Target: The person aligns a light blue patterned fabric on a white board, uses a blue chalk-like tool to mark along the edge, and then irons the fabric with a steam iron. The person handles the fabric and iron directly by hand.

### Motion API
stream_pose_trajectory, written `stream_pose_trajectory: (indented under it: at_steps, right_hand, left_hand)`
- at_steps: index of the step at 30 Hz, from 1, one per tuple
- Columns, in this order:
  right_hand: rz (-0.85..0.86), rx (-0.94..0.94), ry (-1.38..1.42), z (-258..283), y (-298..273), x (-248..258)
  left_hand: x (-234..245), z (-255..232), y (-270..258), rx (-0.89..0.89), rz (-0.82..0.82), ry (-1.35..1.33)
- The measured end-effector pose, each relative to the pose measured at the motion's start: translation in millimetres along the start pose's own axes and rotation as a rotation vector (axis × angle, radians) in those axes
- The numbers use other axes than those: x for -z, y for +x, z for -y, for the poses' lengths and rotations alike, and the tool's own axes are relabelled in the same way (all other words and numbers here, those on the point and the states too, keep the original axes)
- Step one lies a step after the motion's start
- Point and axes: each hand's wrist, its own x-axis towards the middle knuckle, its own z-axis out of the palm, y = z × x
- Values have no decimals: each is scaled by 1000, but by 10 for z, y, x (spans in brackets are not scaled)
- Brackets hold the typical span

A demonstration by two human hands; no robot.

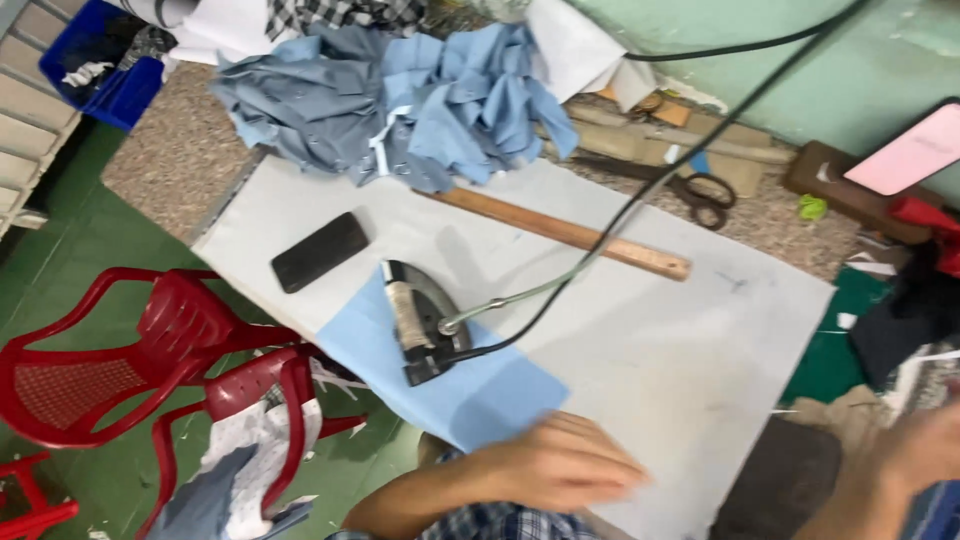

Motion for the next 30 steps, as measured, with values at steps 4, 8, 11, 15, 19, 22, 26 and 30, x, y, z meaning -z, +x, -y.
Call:
stream_pose_trajectory:
  at_steps: [4,8,11,15,19,22,26,30]
  right_hand:
    - [268,271,231,2885,-1194,-754]
    - [958,277,274,4407,-2282,-1601]
    - [1374,312,-278,5094,-2847,-2378]
    - [1525,-124,-579,5264,-3232,-2873]
    - [1303,-116,-741,5458,-3338,-2892]
    - [1335,123,-797,5746,-3511,-2737]
    - [1456,408,-785,5646,-3870,-2773]
    - [1253,611,-770,5564,-3925,-3187]
  left_hand:
    - [1450,-106,-668,-82,-448,276]
    - [2727,697,-1653,380,-744,685]
    - [3467,1506,-2287,298,-573,977]
    - [3910,1995,-2733,715,-56,1054]
    - [4116,2343,-2984,499,-53,1147]
    - [4259,2472,-3003,455,-141,1182]
    - [4342,2529,-3032,416,-212,1173]
    - [4334,2533,-3043,382,-207,1196]
